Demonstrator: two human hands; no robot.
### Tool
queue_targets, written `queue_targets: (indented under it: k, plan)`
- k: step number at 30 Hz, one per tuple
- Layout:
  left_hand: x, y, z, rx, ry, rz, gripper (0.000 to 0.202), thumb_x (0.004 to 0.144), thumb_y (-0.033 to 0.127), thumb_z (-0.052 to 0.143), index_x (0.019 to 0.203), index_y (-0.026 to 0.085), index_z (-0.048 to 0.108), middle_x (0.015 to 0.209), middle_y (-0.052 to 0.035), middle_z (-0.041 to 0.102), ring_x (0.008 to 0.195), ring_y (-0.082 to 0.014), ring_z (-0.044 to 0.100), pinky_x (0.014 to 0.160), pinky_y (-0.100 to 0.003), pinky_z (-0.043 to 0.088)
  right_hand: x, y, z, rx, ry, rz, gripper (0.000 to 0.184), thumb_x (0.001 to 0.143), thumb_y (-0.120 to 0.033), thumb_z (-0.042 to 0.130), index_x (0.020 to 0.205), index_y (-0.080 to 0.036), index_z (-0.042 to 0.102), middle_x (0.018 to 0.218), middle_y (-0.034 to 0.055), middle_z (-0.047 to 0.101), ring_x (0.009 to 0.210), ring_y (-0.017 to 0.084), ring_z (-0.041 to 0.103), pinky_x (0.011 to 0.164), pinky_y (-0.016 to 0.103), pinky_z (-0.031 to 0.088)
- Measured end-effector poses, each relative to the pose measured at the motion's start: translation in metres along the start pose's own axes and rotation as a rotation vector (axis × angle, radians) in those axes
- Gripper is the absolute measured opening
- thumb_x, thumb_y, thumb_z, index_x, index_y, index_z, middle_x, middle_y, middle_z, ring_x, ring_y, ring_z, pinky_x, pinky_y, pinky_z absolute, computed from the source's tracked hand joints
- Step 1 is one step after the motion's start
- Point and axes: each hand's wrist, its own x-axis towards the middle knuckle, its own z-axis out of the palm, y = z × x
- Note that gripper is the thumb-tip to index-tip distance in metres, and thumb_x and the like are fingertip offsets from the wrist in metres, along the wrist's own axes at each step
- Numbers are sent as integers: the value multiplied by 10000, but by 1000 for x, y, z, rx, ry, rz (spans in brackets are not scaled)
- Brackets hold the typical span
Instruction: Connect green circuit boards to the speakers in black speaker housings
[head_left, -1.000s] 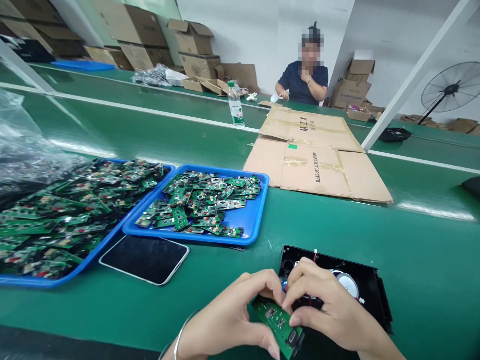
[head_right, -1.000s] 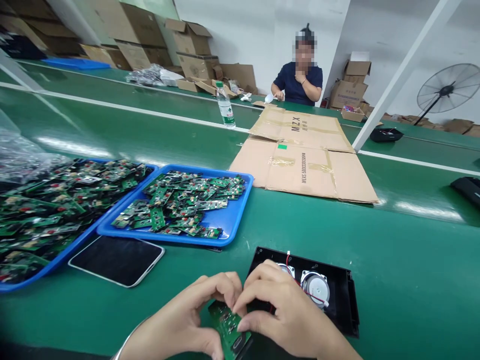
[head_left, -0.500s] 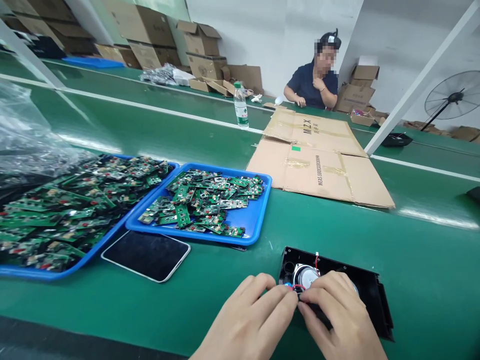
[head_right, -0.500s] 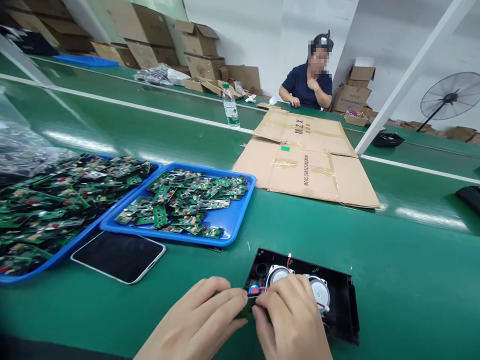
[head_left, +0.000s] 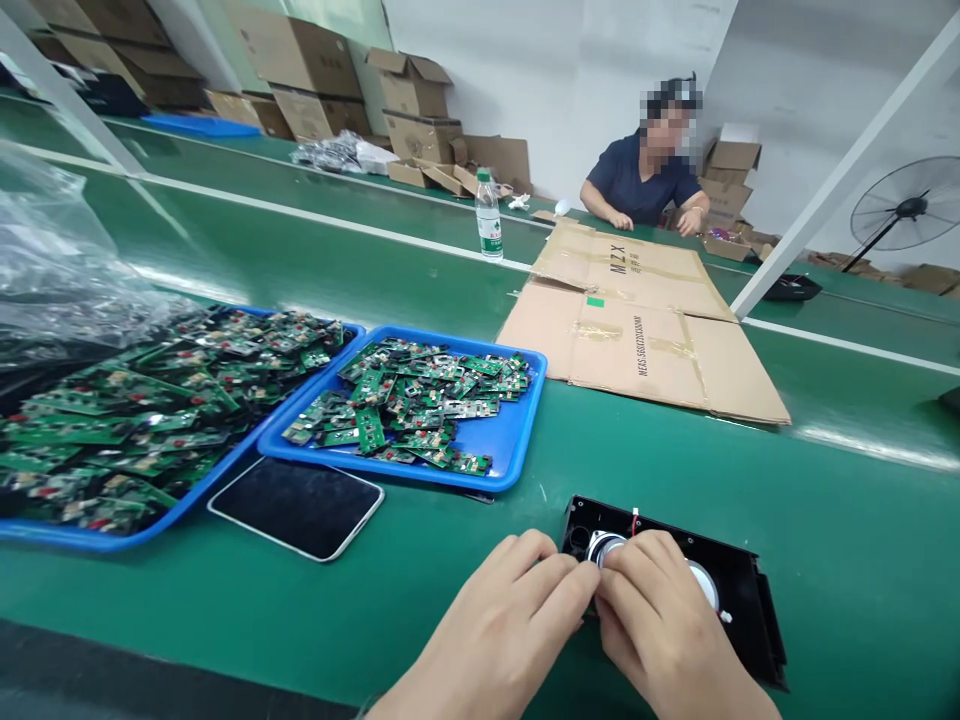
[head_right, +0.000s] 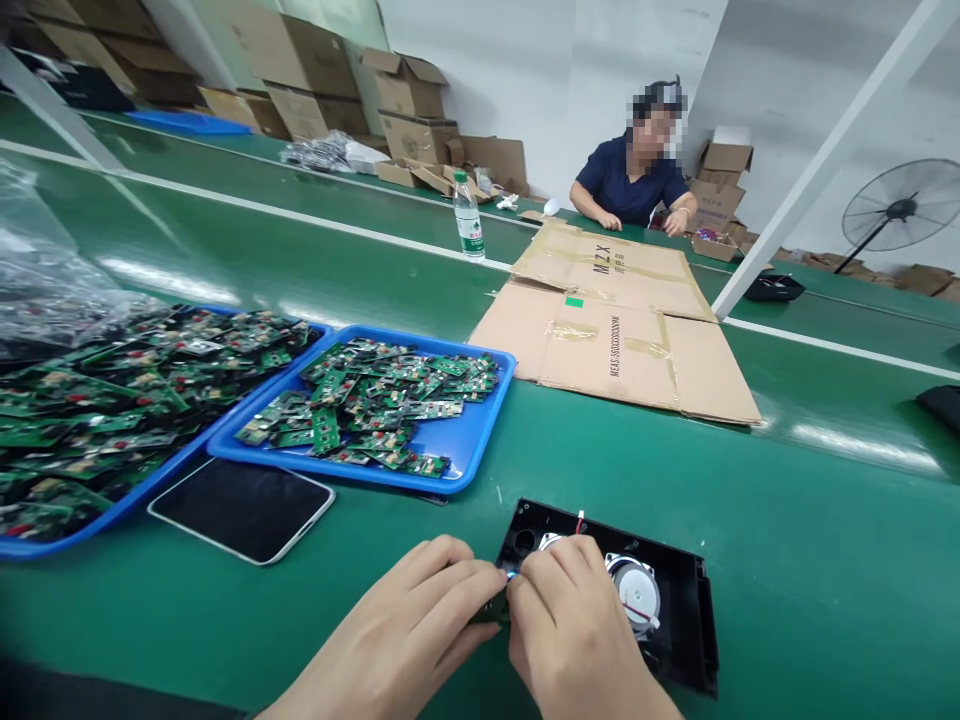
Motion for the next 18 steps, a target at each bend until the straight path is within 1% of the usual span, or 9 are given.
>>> queue_targets:
  k: [2, 4, 7, 9, 11, 13, 16, 18]
  plan:
    - [0, 0, -3, -17, -24, -10, 185, 840, 18, 400, 907, 167, 486, 781, -29, 590, 662, -172, 432, 558, -306, 335, 0, 1, -2, -6, -62, -49, 273, 883, -32, 356, 714, -148, 536, 678, 32, 504, 636, 143, 419, 594, 291, 334]
    - [1, 0, -4, -40, -51, -10, 185, 826, 17, 408, 900, 169, 481, 793, -32, 589, 665, -174, 433, 557, -308, 332, 0, 1, -3, 7, -120, -69, 288, 897, -55, 336, 739, -151, 556, 695, 33, 509, 632, 142, 421, 588, 291, 344]
    - [0, -2, -3, -64, -71, -16, 193, 836, 24, 450, 961, 168, 474, 823, -33, 596, 689, -182, 453, 572, -309, 342, -1, 0, -7, 63, -185, -37, 286, 890, -69, 340, 784, -165, 588, 751, 40, 529, 651, 140, 445, 597, 284, 383]
    - [-2, -4, -1, -57, -53, -24, 233, 839, 15, 478, 1015, 169, 471, 850, -33, 611, 713, -187, 473, 592, -310, 362, -3, 2, -13, 120, -203, 2, 247, 880, -82, 380, 840, -177, 605, 822, 50, 545, 708, 147, 482, 634, 278, 430]
    - [-4, -6, -1, -37, -7, -46, 264, 834, 25, 526, 1049, 170, 475, 865, -32, 626, 736, -193, 497, 609, -307, 390, -9, 8, -21, 189, -191, 44, 206, 877, -101, 422, 936, -189, 599, 910, 62, 547, 793, 152, 518, 693, 268, 472]
    - [-7, -9, -3, -8, 46, -75, 270, 839, 78, 568, 1079, 168, 485, 862, -35, 637, 748, -199, 521, 623, -308, 419, -18, 16, -30, 223, -134, 108, 193, 887, -121, 436, 1005, -196, 569, 955, 65, 542, 839, 146, 536, 716, 238, 492]
    - [-12, -14, -6, 22, 107, -100, 234, 891, 205, 534, 1120, 163, 512, 832, -46, 653, 740, -202, 557, 632, -310, 455, -35, 30, -40, 177, -67, 223, 144, 903, -175, 460, 1007, -213, 552, 954, 54, 561, 851, 145, 555, 689, 211, 503]
    - [-18, -20, -7, 15, 137, -118, 264, 906, 277, 509, 1149, 176, 532, 842, -51, 676, 754, -204, 587, 657, -309, 481, -49, 40, -44, 110, -47, 280, 109, 909, -228, 477, 979, -225, 560, 929, 43, 583, 846, 155, 570, 680, 217, 511]
